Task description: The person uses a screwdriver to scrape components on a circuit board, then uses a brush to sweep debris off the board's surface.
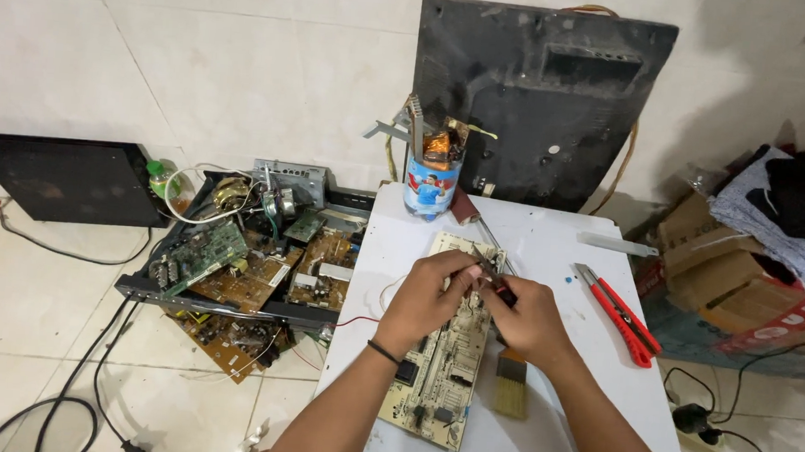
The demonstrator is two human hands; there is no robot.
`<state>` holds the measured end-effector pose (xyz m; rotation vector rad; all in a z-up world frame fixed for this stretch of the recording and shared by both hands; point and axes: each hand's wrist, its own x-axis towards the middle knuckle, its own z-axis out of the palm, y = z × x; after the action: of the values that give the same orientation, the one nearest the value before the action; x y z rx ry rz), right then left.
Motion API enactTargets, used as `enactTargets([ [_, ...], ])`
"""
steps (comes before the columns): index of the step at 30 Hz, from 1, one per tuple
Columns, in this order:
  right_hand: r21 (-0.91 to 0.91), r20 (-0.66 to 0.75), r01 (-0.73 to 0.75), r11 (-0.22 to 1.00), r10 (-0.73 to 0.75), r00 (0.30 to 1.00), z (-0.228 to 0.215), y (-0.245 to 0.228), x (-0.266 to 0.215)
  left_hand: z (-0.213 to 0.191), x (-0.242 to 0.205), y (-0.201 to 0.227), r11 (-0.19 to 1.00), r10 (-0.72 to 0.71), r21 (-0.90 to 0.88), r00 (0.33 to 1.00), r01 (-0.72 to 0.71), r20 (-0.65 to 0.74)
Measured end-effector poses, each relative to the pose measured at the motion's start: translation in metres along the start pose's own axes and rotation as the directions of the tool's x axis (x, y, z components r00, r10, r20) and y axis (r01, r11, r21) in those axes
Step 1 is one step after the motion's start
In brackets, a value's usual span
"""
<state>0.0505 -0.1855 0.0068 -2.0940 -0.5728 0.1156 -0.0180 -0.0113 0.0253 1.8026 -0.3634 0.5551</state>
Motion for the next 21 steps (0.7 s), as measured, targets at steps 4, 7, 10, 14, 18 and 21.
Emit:
enactTargets([
  [4,-0.012,-0.008,-0.020,1.000,0.020,1.000,-0.002,-0.012,-0.003,0.001,-0.001,-0.005,0.999,-0.017,0.038,1.000,0.017,0.000],
  [7,0.154,-0.027,0.038,0.987,-0.034,0.999,-0.006,-0.022,-0.008,0.001,-0.001,0.003,0.999,-0.021,0.028,1.000,0.021,0.000],
  [10,0.169,-0.025,0.049,0.984,-0.045,0.999,-0.005,-0.015,-0.009,0.001,-0.001,0.000,1.000,-0.029,0.013,1.000,0.029,0.006],
  [14,0.014,-0.050,0.144,0.990,-0.143,0.988,-0.001,-0.001,-0.004,0.000,-0.001,-0.002,1.000,-0.017,0.001,1.000,0.017,0.001],
  [18,-0.347,-0.126,0.358,0.867,-0.421,0.898,-0.005,-0.007,-0.010,0.000,-0.001,-0.003,0.999,0.041,-0.017,0.999,-0.041,-0.008],
  [21,-0.521,-0.111,0.442,0.730,-0.571,0.813,-0.010,-0.006,-0.009,-0.004,0.002,0.008,0.994,0.111,-0.020,0.994,-0.111,-0.018],
])
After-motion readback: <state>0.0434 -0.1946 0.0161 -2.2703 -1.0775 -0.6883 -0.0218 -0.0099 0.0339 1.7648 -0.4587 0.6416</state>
